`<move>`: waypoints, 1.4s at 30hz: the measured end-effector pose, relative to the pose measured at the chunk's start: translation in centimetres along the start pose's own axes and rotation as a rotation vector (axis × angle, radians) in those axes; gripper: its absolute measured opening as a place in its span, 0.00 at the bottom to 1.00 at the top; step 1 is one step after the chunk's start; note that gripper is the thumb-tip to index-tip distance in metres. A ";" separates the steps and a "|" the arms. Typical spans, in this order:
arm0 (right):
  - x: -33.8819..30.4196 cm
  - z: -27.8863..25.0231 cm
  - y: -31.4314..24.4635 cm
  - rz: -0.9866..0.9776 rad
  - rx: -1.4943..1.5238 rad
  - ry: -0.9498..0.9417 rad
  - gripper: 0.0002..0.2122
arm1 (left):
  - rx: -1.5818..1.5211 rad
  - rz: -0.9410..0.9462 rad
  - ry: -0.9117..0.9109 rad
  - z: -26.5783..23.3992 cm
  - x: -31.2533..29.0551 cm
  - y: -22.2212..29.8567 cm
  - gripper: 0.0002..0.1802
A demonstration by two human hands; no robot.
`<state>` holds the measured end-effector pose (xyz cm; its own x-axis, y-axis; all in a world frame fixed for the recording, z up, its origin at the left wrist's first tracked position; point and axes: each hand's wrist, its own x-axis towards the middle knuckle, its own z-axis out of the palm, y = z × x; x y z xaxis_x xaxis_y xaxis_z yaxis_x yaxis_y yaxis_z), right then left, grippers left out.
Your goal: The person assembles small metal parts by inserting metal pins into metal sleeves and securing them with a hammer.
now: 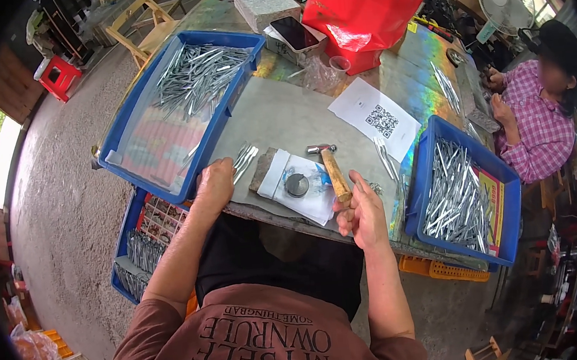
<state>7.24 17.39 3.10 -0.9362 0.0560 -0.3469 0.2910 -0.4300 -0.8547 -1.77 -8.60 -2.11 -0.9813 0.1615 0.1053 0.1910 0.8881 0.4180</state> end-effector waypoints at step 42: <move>-5.3 1.3 4.0 -0.115 -0.313 -0.119 0.09 | -0.602 0.032 -0.149 -9.7 -3.5 2.2 0.07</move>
<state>13.10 14.21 2.05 -0.9774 -0.0254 -0.2100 0.2115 -0.1293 -0.9688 2.30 -11.39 7.24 -0.9596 0.2808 0.0166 0.1585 0.4907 0.8568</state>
